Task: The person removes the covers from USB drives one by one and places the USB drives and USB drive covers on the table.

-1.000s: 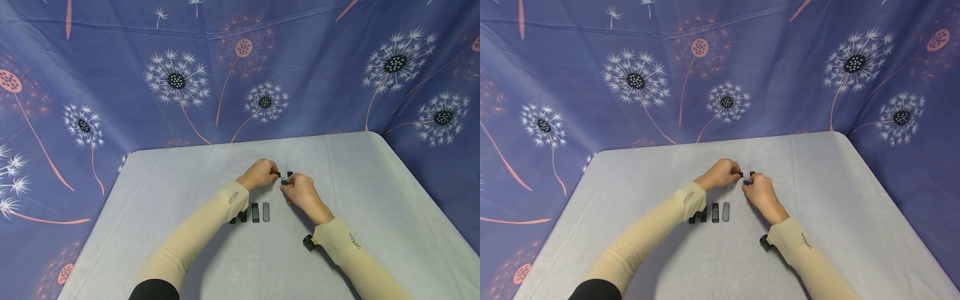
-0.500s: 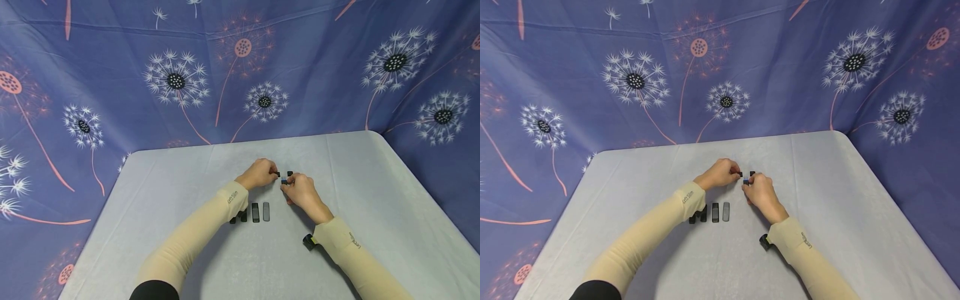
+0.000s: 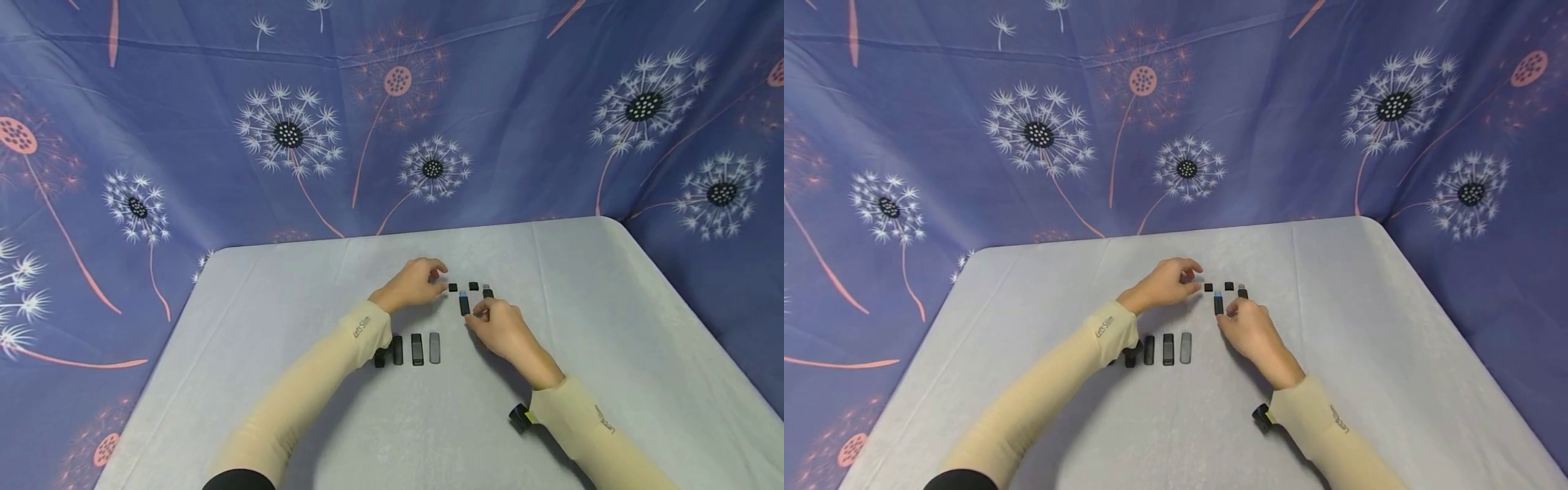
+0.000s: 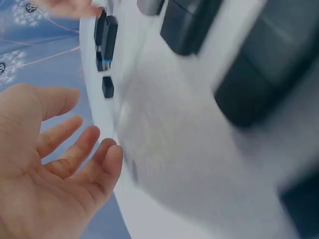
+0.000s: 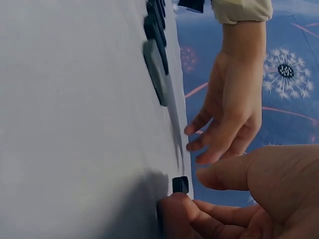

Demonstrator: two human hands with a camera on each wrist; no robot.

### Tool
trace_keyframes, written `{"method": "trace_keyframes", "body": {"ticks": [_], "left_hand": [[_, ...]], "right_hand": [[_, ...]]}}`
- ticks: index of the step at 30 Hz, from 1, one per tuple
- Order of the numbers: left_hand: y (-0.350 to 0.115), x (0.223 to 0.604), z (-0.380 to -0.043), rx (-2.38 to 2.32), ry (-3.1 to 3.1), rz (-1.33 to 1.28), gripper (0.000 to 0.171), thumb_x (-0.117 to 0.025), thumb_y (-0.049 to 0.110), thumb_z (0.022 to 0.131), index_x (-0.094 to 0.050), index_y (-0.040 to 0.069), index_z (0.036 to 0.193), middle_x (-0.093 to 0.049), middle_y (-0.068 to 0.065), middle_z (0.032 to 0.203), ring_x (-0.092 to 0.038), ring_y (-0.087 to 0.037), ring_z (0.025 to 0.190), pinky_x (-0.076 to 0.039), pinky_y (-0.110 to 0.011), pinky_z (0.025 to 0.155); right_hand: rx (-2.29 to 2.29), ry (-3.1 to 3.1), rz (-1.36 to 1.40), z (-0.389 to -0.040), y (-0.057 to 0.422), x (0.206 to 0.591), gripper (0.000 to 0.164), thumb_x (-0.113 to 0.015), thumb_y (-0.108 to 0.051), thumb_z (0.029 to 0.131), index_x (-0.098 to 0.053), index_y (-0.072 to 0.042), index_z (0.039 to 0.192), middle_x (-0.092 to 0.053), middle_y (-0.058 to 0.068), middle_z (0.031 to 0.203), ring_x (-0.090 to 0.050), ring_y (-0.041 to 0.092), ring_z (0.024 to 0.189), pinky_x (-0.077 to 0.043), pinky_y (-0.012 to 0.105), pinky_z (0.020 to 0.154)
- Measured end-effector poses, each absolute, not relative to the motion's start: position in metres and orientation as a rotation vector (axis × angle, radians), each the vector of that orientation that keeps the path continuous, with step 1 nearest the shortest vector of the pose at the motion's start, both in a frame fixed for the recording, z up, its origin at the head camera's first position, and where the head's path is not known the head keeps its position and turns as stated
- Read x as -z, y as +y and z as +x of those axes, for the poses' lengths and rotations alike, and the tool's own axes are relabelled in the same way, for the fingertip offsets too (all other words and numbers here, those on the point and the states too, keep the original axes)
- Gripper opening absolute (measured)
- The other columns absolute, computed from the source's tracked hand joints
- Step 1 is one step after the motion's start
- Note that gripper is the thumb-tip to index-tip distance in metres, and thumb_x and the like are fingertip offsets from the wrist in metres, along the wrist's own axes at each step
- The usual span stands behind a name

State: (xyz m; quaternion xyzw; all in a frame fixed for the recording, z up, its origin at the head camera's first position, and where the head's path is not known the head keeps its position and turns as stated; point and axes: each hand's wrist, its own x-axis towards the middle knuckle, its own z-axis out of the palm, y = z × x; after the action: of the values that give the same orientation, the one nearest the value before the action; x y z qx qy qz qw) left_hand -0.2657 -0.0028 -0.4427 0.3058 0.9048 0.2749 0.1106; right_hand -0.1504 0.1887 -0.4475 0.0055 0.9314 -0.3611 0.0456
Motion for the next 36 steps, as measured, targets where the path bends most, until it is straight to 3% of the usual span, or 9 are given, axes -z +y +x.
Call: {"method": "trace_keyframes", "body": {"ticks": [4,17,23,30,36], "left_hand": [[-0.023,0.439,-0.261,-0.831,2.639,0.924,0.035,-0.066,0.023,0.102,-0.066,0.007,0.133,-0.069,-0.012,0.120,-0.065,-0.023,0.108,-0.055,-0.037,0.091],[-0.064,0.431,-0.222,-0.739,2.606,1.040,0.038,-0.066,0.025,0.102,-0.065,0.007,0.135,-0.068,-0.012,0.123,-0.065,-0.026,0.111,-0.055,-0.039,0.092],[-0.076,0.420,-0.194,-0.573,2.741,1.128,0.047,-0.069,0.038,0.098,-0.066,0.009,0.134,-0.069,-0.010,0.124,-0.067,-0.024,0.109,-0.056,-0.041,0.092],[-0.089,0.413,-0.163,-0.437,2.858,1.242,0.057,-0.071,0.053,0.091,-0.068,0.013,0.132,-0.071,-0.004,0.123,-0.070,-0.021,0.106,-0.059,-0.040,0.089],[-0.096,0.417,-0.138,-0.377,2.902,1.266,0.062,-0.071,0.060,0.088,-0.068,0.015,0.131,-0.071,-0.001,0.122,-0.070,-0.020,0.106,-0.059,-0.042,0.087]], "right_hand": [[1.073,2.870,-0.031,-0.132,0.195,0.446,0.025,-0.069,-0.017,0.097,-0.070,0.006,0.107,-0.072,0.007,0.081,-0.063,0.015,0.069,-0.051,0.032,0.062],[1.081,2.941,-0.395,-0.100,0.206,0.436,0.017,-0.071,-0.010,0.096,-0.071,0.002,0.108,-0.062,-0.008,0.070,-0.053,0.002,0.058,-0.048,0.023,0.055],[1.065,2.997,-0.566,-0.091,0.206,0.429,0.014,-0.073,-0.006,0.093,-0.072,0.000,0.105,-0.063,-0.011,0.073,-0.056,-0.003,0.065,-0.052,0.022,0.058],[0.943,3.067,-0.759,-0.078,0.203,0.428,0.017,-0.078,-0.008,0.088,-0.074,-0.006,0.104,-0.073,-0.005,0.089,-0.067,0.005,0.080,-0.058,0.027,0.068],[0.821,3.084,-0.826,-0.070,0.195,0.431,0.019,-0.080,-0.014,0.087,-0.074,-0.008,0.104,-0.072,-0.006,0.088,-0.066,0.005,0.080,-0.058,0.027,0.070]]}}
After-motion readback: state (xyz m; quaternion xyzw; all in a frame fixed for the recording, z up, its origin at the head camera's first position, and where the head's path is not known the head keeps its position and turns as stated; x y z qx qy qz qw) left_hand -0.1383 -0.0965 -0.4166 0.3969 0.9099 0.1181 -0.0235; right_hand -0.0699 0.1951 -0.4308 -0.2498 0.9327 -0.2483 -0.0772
